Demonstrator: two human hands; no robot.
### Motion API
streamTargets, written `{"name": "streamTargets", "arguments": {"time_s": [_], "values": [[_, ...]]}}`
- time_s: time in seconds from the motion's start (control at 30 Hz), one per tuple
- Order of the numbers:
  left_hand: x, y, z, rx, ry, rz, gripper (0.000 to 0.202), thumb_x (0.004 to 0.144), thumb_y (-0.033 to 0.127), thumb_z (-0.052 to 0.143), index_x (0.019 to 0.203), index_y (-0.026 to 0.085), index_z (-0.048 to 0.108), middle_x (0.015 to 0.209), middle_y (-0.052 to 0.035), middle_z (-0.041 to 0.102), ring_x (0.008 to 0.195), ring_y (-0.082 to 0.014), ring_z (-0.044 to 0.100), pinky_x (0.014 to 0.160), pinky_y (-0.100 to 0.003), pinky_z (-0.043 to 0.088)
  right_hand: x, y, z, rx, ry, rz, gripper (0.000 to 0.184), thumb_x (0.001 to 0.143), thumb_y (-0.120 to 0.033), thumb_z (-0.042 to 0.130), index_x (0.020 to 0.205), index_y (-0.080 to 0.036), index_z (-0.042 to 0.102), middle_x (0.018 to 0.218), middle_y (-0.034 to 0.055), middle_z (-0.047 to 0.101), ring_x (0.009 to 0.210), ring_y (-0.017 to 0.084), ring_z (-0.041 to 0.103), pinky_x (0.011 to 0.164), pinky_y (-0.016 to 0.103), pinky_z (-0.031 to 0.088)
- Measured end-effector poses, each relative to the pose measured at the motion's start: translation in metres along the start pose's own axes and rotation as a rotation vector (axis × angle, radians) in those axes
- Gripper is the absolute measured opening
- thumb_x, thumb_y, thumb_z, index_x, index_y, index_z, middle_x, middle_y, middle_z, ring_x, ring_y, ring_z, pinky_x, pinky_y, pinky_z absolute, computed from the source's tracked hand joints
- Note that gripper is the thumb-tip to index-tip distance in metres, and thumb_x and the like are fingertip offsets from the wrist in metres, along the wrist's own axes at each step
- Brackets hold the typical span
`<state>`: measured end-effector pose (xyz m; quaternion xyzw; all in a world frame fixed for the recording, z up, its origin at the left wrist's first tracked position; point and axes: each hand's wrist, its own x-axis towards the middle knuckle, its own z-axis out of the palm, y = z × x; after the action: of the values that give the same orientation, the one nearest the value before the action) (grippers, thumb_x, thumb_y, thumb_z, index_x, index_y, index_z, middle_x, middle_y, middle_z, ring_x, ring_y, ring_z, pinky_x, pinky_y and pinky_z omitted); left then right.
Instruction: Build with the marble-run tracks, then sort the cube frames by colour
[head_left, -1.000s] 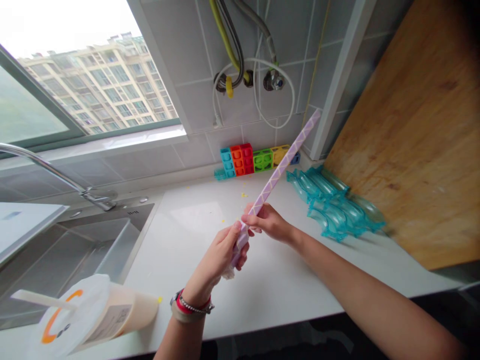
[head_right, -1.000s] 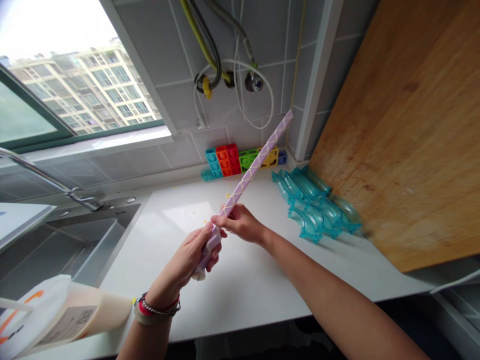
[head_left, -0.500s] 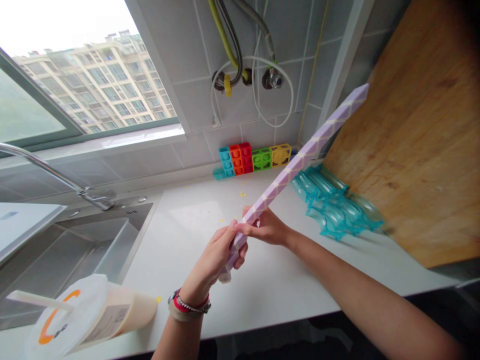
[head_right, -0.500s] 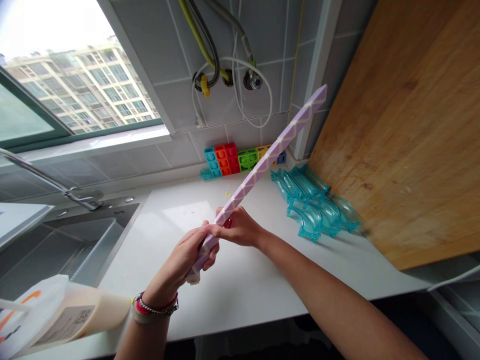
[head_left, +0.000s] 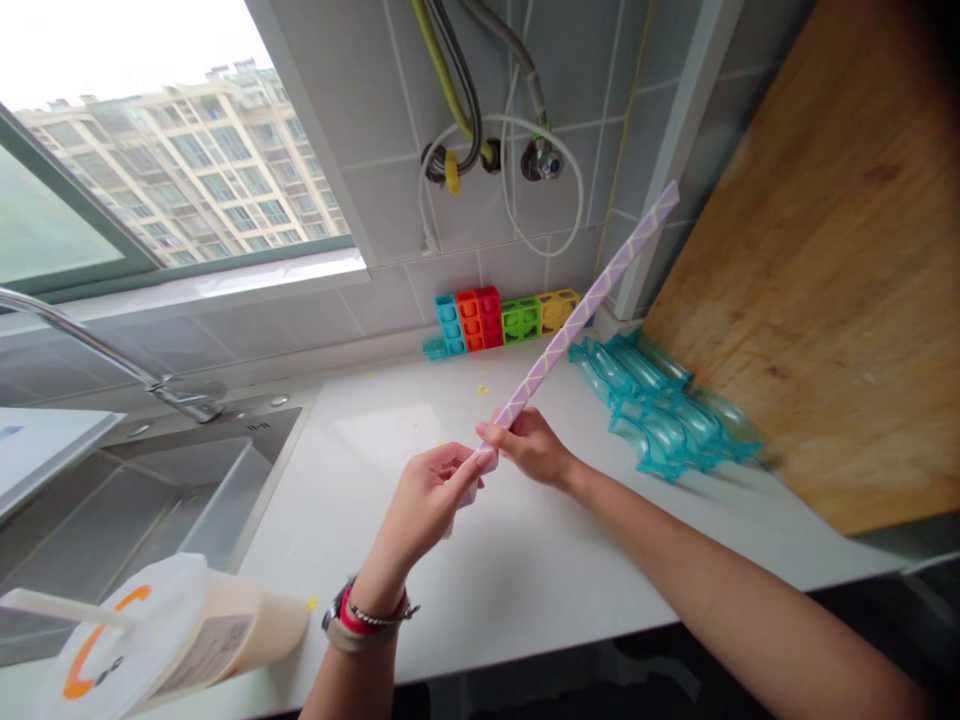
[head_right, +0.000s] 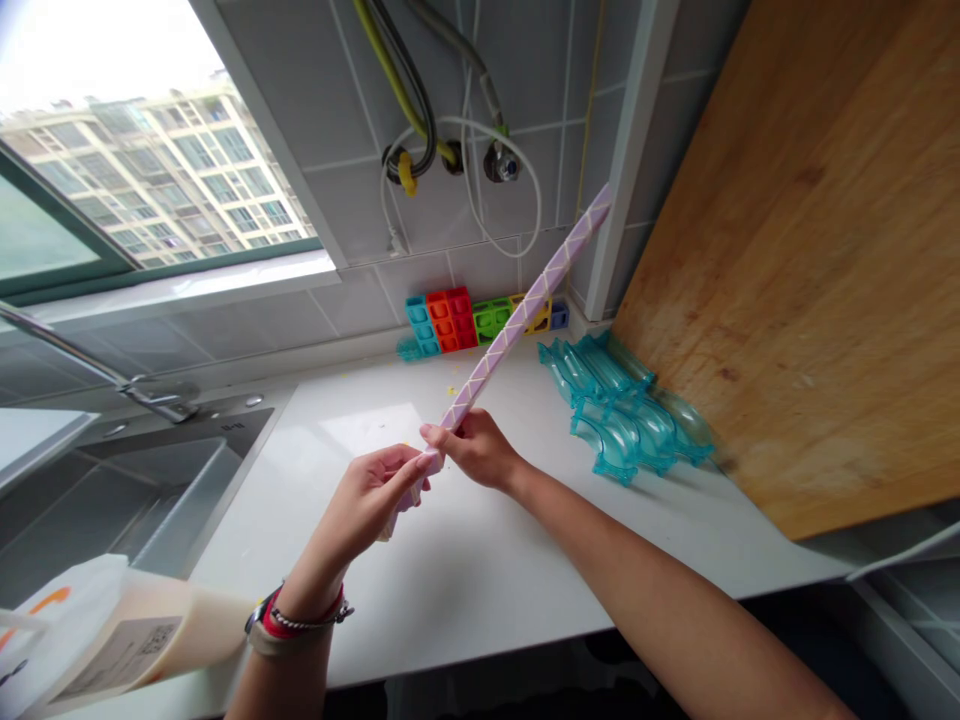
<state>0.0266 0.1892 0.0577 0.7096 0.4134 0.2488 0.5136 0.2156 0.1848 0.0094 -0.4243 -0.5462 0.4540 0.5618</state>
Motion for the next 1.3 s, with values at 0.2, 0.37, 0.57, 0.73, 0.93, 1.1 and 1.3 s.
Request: {"name": "streamTargets", "arguments": {"time_s": [0.2,0.37,0.57,0.73,0.93,1.1,1.3], "values": [[-0.001,0.000,0.001,-0.215,-0.121,0.051,0.053,0.101,0.061,0.055,0.081,0.014,0.070,0.072,-0.0054,0.068,0.058,-0.0129,0.057,0.055,-0.024,0.046,-0.004,-0.013,0.002,0.363,-0.111,0.060,0.047,0.093,-0.049,0.066,0.061,-0.021,0.049,0.052,-0.0071,0.040,0.045,0.009,0.037,0.045,0.026,0.027],[-0.003,0.002,0.006,-0.344,-0.176,0.050,0.054,0.100,0.065,0.054,0.087,0.014,0.067,0.079,-0.0065,0.069,0.060,-0.0144,0.061,0.055,-0.025,0.048,-0.007,-0.021,0.004,0.544,-0.228,0.166,0.050,0.090,-0.056,0.068,0.060,-0.021,0.047,0.055,-0.0061,0.043,0.046,0.009,0.041,0.045,0.026,0.030],[-0.002,-0.001,0.008,0.042,0.101,0.160,0.037,0.096,0.054,0.068,0.109,0.019,0.067,0.087,-0.0031,0.071,0.072,-0.0157,0.061,0.066,-0.025,0.048,-0.002,-0.015,0.005,0.486,0.041,0.122,0.048,0.087,-0.053,0.075,0.061,-0.021,0.049,0.051,-0.0082,0.038,0.043,0.008,0.038,0.044,0.025,0.028],[-0.002,-0.003,0.011,0.145,0.208,0.212,0.025,0.098,0.043,0.067,0.110,0.022,0.072,0.085,-0.0023,0.071,0.072,-0.0168,0.060,0.068,-0.025,0.047,0.001,-0.012,0.004,0.357,0.035,0.097,0.055,0.085,-0.060,0.077,0.060,-0.021,0.048,0.048,-0.0081,0.038,0.044,0.009,0.038,0.045,0.026,0.030],[-0.001,0.000,0.009,0.167,0.212,0.209,0.025,0.100,0.042,0.064,0.110,0.021,0.074,0.088,-0.0039,0.073,0.073,-0.0174,0.061,0.069,-0.026,0.049,-0.001,-0.013,0.004,0.352,-0.114,0.165,0.054,0.089,-0.058,0.074,0.059,-0.021,0.050,0.050,-0.0071,0.040,0.046,0.010,0.042,0.045,0.025,0.033],[-0.003,0.002,0.005,0.078,0.091,0.180,0.033,0.104,0.047,0.057,0.116,0.020,0.071,0.089,-0.0044,0.069,0.068,-0.0151,0.056,0.061,-0.024,0.048,-0.002,-0.012,0.002,0.391,-0.154,0.161,0.051,0.091,-0.054,0.072,0.060,-0.021,0.049,0.052,-0.0063,0.042,0.048,0.010,0.041,0.046,0.025,0.032],[-0.001,-0.001,0.005,-0.041,0.056,0.057,0.042,0.101,0.056,0.057,0.088,0.018,0.067,0.073,0.0000,0.061,0.051,-0.0092,0.047,0.046,-0.021,0.037,0.002,-0.007,-0.002,0.267,-0.158,0.139,0.047,0.091,-0.055,0.071,0.064,-0.021,0.053,0.052,-0.0070,0.042,0.048,0.010,0.038,0.048,0.026,0.032]]}}
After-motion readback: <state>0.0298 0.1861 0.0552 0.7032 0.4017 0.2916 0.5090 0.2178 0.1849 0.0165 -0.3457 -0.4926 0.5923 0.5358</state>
